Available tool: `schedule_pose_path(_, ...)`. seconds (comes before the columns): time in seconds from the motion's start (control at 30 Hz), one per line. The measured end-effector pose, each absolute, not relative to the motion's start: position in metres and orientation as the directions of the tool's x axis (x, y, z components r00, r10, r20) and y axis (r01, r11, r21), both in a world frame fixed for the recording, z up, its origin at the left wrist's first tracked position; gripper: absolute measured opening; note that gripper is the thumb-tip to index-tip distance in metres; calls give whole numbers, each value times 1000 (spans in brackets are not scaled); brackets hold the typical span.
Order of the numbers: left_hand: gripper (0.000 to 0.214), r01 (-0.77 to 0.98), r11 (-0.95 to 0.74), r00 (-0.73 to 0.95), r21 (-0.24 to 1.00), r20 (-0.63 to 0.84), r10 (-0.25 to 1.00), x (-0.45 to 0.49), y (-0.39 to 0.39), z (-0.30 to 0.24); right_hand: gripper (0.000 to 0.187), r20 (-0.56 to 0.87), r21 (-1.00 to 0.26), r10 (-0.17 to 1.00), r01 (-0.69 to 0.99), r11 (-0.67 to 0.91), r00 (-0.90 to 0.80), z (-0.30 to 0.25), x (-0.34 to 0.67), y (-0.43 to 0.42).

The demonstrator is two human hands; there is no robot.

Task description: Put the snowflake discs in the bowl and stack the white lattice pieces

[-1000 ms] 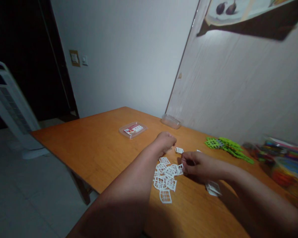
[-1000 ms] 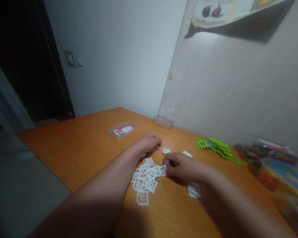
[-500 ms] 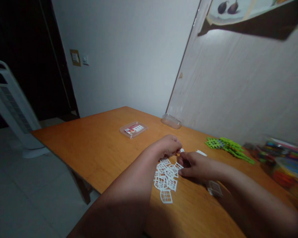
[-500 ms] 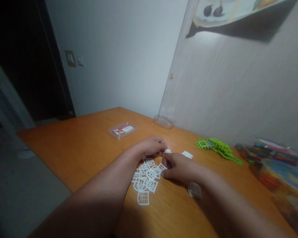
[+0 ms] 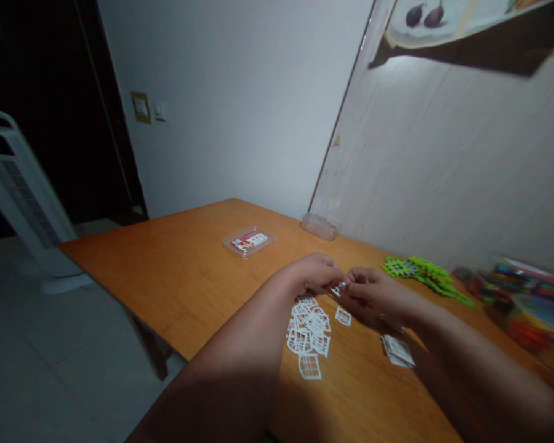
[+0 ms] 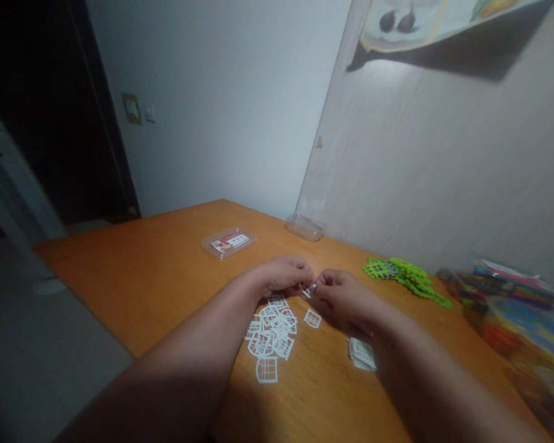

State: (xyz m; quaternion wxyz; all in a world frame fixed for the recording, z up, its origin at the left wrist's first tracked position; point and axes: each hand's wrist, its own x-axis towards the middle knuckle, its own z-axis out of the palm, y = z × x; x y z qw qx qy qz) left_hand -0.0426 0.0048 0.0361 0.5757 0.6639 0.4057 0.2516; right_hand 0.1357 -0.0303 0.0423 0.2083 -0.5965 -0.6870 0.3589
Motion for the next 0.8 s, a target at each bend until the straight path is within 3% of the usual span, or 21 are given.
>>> schedule_pose_path(0.1, 9, 188, 31, 516, 982, -126, 848, -41, 5, 36, 22, -20, -689, 982, 714, 123, -188, 44, 133, -31)
schedule_pose_path(0.23, 14, 146, 82, 400, 986, -135, 907, -38, 5, 37, 21, 126, -503, 961, 819, 276, -247, 50, 124, -37)
schedule_pose_path(0.37, 16, 95, 73, 364, 993, -103, 926, -36, 10, 34, 16, 139, -327, 949, 891, 315, -285, 55, 125, -33)
schedule_pose_path(0.47, 10, 70, 35, 248, 997, -51, 967, -37, 17, 30, 20, 164, -248, 951, 922, 298, -263, 56, 133, -23)
schedule_pose_path(0.6, 10, 114, 4, 110, 993, -17, 994, -39, 24, 28, 23, 137, -195, 959, 942, 274, -250, 56, 141, -12)
schedule_pose_path(0.8, 12, 103, -4, 117, 995, -8, 993, -39, 24, 27, 28, 87, -157, 956, 944, 291, -280, 48, 141, -2)
